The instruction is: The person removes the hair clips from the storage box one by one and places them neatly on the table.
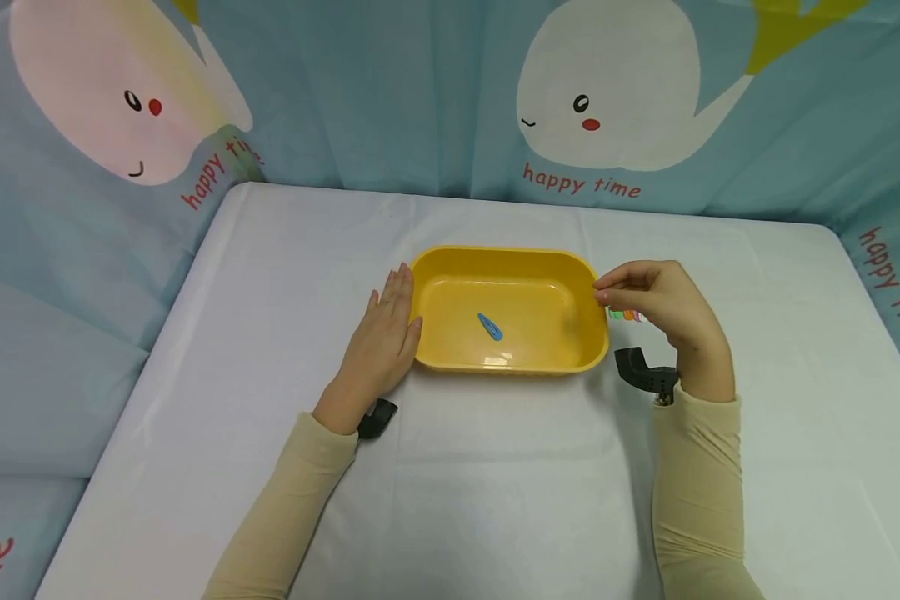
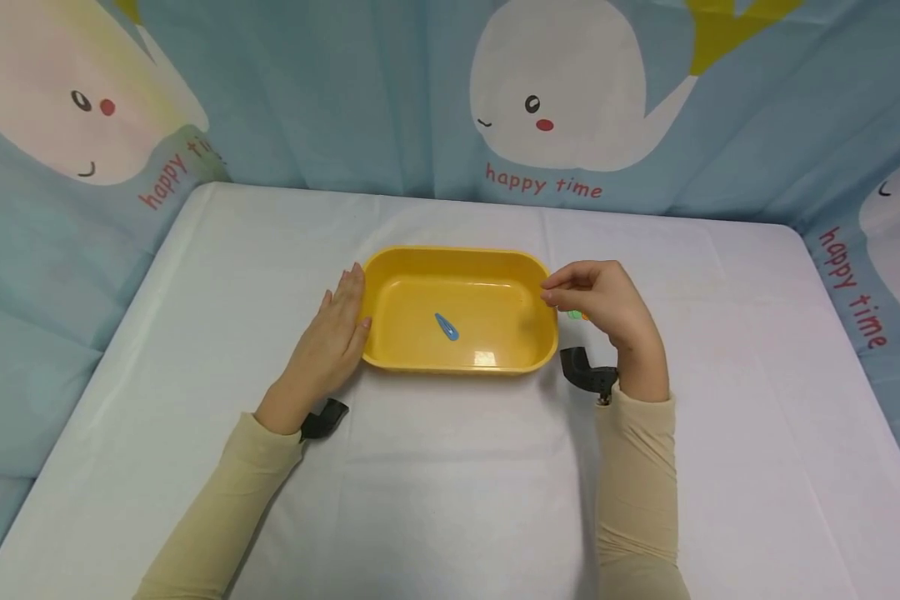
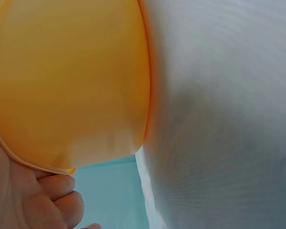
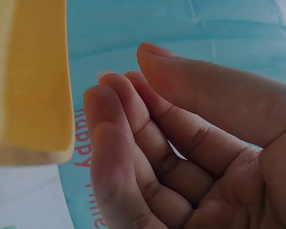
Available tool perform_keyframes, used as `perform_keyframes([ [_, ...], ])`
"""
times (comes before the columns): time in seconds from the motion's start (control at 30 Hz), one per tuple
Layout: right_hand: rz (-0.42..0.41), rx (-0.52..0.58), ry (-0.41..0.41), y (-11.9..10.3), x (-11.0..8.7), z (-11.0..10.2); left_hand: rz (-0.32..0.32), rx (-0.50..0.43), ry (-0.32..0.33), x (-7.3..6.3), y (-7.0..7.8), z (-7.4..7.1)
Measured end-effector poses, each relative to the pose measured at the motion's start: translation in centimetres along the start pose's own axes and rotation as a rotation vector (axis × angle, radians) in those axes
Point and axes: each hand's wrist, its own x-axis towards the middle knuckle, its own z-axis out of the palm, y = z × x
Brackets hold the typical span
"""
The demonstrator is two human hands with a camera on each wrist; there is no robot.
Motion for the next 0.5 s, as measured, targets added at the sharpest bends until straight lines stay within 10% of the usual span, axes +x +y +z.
perform_keyframes([
  [0.5,-0.065,-0.027,-0.083,-1.0,0.8,1.5,-0.013,0.021,-0.010,0.1,-0.1,0.0],
])
